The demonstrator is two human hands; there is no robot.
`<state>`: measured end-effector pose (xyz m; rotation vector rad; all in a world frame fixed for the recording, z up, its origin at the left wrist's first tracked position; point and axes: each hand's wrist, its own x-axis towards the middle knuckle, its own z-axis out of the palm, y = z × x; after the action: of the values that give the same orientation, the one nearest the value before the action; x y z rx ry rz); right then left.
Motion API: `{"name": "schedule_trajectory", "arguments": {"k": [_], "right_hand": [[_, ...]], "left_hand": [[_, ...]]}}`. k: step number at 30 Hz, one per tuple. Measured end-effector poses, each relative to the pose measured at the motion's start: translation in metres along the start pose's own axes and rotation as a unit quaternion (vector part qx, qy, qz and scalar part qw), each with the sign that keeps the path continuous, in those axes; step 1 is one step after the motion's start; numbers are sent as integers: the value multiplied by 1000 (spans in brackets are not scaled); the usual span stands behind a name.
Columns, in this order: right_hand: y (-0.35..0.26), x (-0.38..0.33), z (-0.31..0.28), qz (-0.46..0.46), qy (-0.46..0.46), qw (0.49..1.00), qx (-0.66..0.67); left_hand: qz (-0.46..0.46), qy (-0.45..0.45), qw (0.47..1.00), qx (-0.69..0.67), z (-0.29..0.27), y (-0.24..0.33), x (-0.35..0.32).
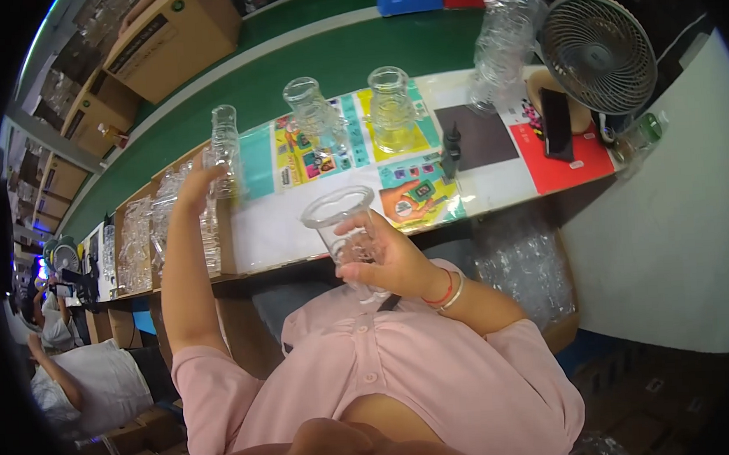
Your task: Applying adhesive to small glass tubes and assembling them into larger glass lamp components on a factory line.
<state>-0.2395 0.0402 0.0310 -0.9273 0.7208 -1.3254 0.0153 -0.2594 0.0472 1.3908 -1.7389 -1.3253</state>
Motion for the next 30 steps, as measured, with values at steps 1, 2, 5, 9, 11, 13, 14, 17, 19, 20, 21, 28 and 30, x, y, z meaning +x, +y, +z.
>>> {"name": "schedule_trajectory", "arguments": {"k": [1,2,5,9,11,13,14,17,19,20,21,28,30], "right_hand": [[0,0,1,-1,-12,1000,1],[0,0,4,-3,-29,1000,3],[3,3,13,35,-82,995,41],[2,6,31,109,-163,980,46],[0,6,42,144,-183,971,48],[0,6,53,167,-198,964,65],[1,5,58,164,-196,966,42],[4,3,70,174,-195,965,19],[7,1,76,185,-197,962,37],[8,0,78,190,-200,960,47],[9,0,80,187,-203,960,46],[7,-4,87,172,-195,965,-24],[5,-4,88,187,-191,963,-25]], "left_hand": [[-19,-14,991,-132,-7,0,-10],[-32,-27,965,-259,-10,-1,-24],[89,-117,805,-574,-1,-4,-82],[191,-138,770,-593,32,6,-147],[190,-138,755,-612,41,12,-170],[169,-129,740,-637,47,16,-185],[172,-120,750,-627,49,17,-190],[170,-93,774,-603,53,15,-201],[187,-96,796,-568,53,14,-206],[195,-99,804,-553,53,13,-208],[192,-102,808,-548,53,13,-210],[182,-106,809,-549,51,17,-221],[175,-100,813,-546,50,17,-223]]}}
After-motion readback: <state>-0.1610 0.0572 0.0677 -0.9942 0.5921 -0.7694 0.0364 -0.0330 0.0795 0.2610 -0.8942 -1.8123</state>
